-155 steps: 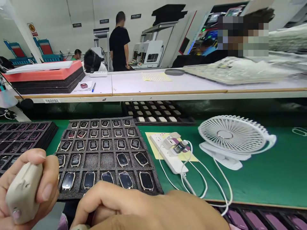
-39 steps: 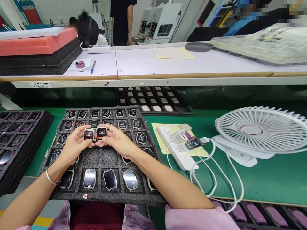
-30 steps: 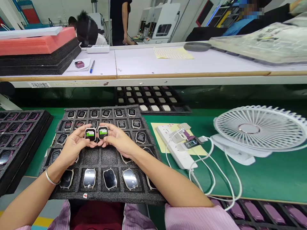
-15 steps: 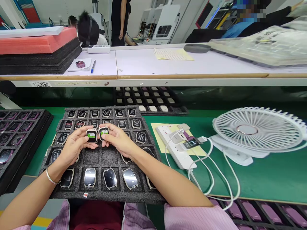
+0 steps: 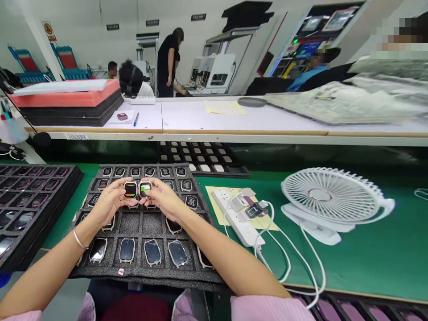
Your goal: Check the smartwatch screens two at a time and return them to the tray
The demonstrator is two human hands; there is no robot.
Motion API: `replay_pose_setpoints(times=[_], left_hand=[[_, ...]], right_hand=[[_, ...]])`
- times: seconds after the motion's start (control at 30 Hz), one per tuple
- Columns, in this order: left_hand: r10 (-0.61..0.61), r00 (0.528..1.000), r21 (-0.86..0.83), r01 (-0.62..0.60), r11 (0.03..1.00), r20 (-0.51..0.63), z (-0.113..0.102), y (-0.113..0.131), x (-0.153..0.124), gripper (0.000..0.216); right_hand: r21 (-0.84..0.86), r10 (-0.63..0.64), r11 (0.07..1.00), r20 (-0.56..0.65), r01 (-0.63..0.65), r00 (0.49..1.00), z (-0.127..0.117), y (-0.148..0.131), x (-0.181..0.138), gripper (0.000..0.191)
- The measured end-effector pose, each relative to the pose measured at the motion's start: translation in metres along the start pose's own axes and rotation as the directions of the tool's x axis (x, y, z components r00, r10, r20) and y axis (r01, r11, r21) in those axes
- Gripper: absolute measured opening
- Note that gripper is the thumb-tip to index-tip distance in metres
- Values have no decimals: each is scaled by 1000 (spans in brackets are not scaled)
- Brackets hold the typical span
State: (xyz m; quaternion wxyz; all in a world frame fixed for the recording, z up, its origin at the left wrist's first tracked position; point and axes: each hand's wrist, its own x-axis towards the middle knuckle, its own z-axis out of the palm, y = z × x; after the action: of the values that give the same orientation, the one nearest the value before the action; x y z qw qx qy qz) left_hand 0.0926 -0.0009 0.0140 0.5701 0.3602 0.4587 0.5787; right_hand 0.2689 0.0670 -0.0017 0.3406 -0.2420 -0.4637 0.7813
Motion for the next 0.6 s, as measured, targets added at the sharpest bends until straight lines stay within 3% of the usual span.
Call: replay_pose_setpoints(times=[0.13, 0.27, 0.6], left_hand=[[103, 993, 10, -104, 995, 58, 8, 34, 1, 49], [187, 982, -25, -186, 982, 40, 16, 59, -3, 55], [82, 997, -96, -80, 992, 8, 15, 51, -11, 61]], right_hand=[[-10, -70, 997, 36, 71, 997, 10, -27, 1, 34], [-56, -169, 984, 38, 171, 985, 19, -48, 2, 38], [-67, -193, 979, 14, 193, 981, 17, -49, -2, 41]])
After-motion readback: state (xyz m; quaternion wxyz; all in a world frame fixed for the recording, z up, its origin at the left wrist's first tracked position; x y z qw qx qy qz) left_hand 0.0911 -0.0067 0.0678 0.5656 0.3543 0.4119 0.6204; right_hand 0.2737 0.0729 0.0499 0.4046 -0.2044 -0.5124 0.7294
